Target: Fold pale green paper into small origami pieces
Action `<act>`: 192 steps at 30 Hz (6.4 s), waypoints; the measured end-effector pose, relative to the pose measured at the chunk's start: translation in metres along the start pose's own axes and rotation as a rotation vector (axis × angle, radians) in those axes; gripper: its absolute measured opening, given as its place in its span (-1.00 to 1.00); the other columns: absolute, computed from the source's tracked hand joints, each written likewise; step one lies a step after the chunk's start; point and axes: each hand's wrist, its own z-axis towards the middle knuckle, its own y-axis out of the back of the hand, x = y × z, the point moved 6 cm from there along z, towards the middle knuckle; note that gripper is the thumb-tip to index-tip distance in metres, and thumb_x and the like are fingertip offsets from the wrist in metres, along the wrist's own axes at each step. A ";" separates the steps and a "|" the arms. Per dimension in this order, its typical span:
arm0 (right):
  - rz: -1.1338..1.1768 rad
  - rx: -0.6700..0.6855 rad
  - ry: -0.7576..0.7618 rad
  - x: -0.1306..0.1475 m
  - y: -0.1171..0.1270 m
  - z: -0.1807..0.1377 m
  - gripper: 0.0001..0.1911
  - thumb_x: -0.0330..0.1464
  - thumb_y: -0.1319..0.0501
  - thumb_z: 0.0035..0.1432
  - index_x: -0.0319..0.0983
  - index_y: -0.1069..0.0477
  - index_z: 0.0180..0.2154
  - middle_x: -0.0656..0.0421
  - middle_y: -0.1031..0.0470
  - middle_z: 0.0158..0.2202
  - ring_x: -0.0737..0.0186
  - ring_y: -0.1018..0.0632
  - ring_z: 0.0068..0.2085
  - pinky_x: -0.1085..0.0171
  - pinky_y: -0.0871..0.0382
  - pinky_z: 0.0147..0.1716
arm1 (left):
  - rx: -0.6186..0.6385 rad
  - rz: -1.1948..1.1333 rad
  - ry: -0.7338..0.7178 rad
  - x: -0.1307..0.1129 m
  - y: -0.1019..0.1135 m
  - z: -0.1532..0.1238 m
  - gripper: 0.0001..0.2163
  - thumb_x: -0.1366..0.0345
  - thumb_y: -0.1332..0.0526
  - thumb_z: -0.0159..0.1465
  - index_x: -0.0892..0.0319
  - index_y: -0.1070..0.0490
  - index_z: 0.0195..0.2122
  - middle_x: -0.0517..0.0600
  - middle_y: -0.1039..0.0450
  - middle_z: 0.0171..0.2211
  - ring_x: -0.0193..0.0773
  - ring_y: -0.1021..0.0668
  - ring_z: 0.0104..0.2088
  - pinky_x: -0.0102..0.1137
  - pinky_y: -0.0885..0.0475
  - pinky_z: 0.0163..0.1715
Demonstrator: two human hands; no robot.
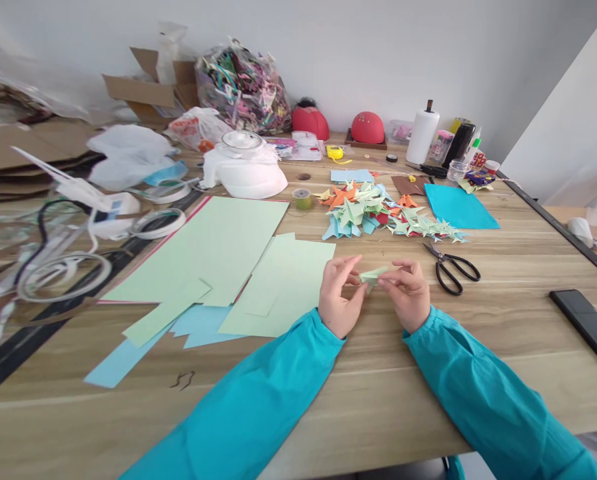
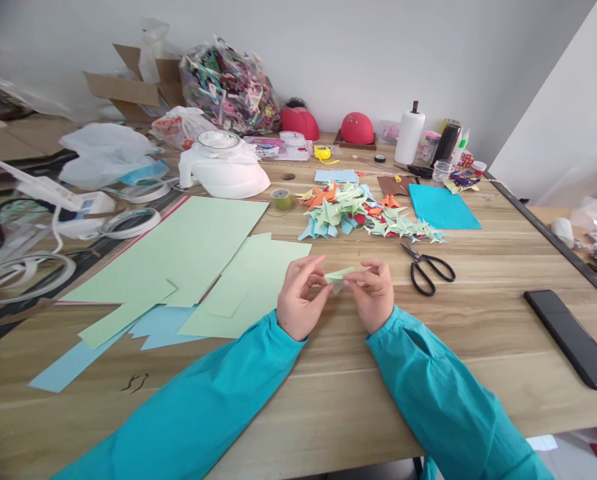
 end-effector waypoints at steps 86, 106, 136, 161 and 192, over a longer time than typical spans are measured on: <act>0.470 0.230 -0.354 -0.014 -0.021 -0.005 -0.89 -0.34 -0.38 -0.21 -0.17 -0.56 -0.49 0.21 -0.56 -0.51 0.28 -0.51 -0.46 0.29 -0.40 -0.44 | 0.120 -0.416 0.521 0.025 -0.014 -0.001 -0.89 0.40 -0.38 -0.14 0.24 -0.49 -0.56 -0.08 -0.45 -0.58 -0.41 -0.41 -0.55 -0.50 -0.30 -0.51; 0.548 0.139 -0.536 -0.028 -0.019 -0.007 -0.88 -0.37 -0.34 -0.22 -0.20 -0.53 -0.48 0.24 -0.48 -0.59 0.32 -0.42 -0.55 0.35 -0.29 -0.62 | 0.001 -0.573 0.726 0.032 -0.015 -0.005 -0.87 0.41 -0.36 -0.20 0.22 -0.55 -0.55 -0.02 -0.51 -0.53 -0.27 -0.49 -0.48 -0.41 -0.39 -0.48; 0.431 -0.081 -0.400 -0.030 -0.003 0.001 -0.80 -0.32 -0.33 -0.16 -0.17 -0.55 -0.37 0.19 -0.55 -0.37 0.25 -0.49 -0.41 0.23 -0.39 -0.41 | 0.279 -0.637 0.689 0.027 -0.030 -0.010 -0.60 0.25 -0.38 -0.06 0.21 -0.51 -0.15 0.07 -0.53 -0.24 -0.19 -0.56 -0.31 -0.29 -0.47 -0.26; 0.387 0.084 -0.360 -0.017 -0.010 0.000 -0.86 -0.36 -0.33 -0.22 -0.19 -0.46 -0.48 0.25 -0.47 -0.53 0.32 -0.43 -0.50 0.27 -0.33 -0.43 | 0.069 -0.442 0.538 0.028 -0.014 -0.003 -0.81 0.32 -0.38 -0.09 0.24 -0.55 -0.42 0.00 -0.55 -0.50 -0.25 -0.56 -0.48 -0.33 -0.50 -0.35; 0.309 0.023 -0.355 -0.021 -0.006 0.002 -0.80 -0.25 -0.40 -0.25 -0.21 -0.49 -0.54 0.23 -0.53 -0.54 0.30 -0.49 -0.46 0.28 -0.37 -0.40 | 0.082 -0.314 0.567 0.024 -0.012 -0.004 -0.78 0.34 -0.40 -0.16 0.26 -0.49 -0.45 -0.08 -0.47 -0.63 -0.33 -0.51 -0.57 -0.46 -0.42 -0.49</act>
